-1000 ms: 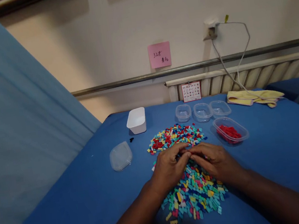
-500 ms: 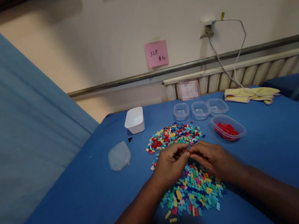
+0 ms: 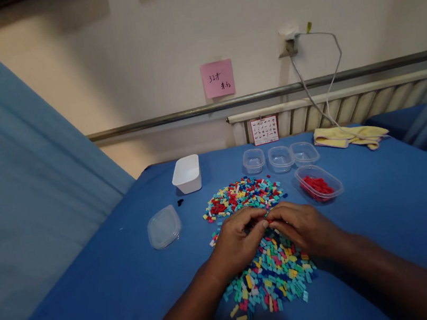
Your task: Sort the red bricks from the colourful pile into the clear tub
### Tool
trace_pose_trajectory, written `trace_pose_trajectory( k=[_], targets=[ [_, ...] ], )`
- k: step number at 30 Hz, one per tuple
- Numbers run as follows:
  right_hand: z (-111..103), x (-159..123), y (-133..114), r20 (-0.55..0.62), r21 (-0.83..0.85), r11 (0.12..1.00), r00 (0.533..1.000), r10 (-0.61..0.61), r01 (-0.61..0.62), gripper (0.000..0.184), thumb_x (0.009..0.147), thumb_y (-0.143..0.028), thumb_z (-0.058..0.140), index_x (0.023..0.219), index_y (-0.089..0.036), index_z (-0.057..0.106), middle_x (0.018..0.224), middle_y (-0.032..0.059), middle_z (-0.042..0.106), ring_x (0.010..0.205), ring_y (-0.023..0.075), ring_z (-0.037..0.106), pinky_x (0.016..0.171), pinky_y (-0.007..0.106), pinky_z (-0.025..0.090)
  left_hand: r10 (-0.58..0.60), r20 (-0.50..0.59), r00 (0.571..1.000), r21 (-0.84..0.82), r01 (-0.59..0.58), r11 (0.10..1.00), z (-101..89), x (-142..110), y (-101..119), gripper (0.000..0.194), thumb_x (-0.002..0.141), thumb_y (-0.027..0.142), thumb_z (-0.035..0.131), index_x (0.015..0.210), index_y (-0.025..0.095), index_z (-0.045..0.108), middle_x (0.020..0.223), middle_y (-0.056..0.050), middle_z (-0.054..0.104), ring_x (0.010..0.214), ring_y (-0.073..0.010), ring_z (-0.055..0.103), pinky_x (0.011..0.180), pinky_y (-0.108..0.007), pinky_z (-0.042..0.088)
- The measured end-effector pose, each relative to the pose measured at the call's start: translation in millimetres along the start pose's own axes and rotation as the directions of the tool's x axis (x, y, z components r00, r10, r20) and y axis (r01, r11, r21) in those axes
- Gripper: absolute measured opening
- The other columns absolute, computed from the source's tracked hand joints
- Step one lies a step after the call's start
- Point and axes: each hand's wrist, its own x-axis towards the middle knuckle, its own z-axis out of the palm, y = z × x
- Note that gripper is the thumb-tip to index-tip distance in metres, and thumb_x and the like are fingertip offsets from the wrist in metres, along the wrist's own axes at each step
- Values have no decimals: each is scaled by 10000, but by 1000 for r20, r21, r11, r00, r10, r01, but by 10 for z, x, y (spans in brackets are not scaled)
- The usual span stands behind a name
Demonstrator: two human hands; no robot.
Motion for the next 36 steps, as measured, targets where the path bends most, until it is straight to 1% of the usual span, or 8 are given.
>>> trace_pose_trajectory(
  k=[2,4,7,10,16,22,31,36],
  targets=[
    [-120,7,40,-70,-81,997,998,5,-11,201,1116,-308,557,1138,-258,750,1054,77,804,966,245,766,861,394,628,17,-34,999,37,-15,999,-27,6,29,180,1028,284,686,1160,236,800,1036,-39,801,941,-177,737,864,-312,561],
    [-309,3,119,-210,-195,979,977,24,-65,222,1110,-352,564,1132,-261,765,1072,85,815,981,259,773,891,411,629,34,-96,995,71,-27,997,-66,17,46,176,1027,280,678,1141,234,803,1023,-43,804,938,-185,743,869,-325,572],
    [-641,-31,285,-424,-365,906,904,46,-217,271,1106,-405,553,1132,-251,774,1100,96,820,1010,274,776,902,413,621,52,-199,979,104,-31,994,-139,45,26,173,1022,289,673,1109,232,811,1022,-47,808,945,-198,749,885,-344,589],
    [-875,-94,471,-518,-457,836,855,27,-303,293,1106,-407,538,1156,-236,772,1116,102,822,1027,282,778,915,414,610,21,-298,954,112,13,994,-221,81,-50,184,1015,329,686,1091,228,819,1041,-50,811,935,-201,749,910,-352,595],
    [-920,-218,807,-428,-547,760,898,106,-351,318,1096,-387,534,1196,-212,781,1153,111,829,997,298,782,842,420,603,-98,-436,895,68,141,988,-381,149,-256,250,995,411,699,1103,228,831,1023,-46,817,961,-225,753,919,-356,603],
    [-910,-256,924,-378,-612,701,914,147,-366,324,1089,-361,532,1202,-216,798,1172,114,832,1029,318,771,866,442,599,-179,-466,866,40,223,974,-441,164,-341,323,973,474,699,1113,211,824,997,-54,819,937,-242,759,902,-377,612],
    [-928,-257,895,-413,-533,753,896,166,-385,330,1077,-354,531,1197,-206,800,1172,128,827,1057,324,771,940,477,608,-189,-484,854,39,236,971,-437,169,-347,341,972,485,699,1126,207,822,982,-51,814,887,-229,751,840,-350,599],
    [-791,-300,980,-265,-481,825,947,184,-295,519,1011,-540,638,1357,-166,740,1424,204,721,1322,390,676,1125,570,542,-161,-514,843,90,239,967,-447,176,-349,313,977,439,679,1117,198,821,1023,-57,812,926,-229,746,898,-358,600]
  ],
)
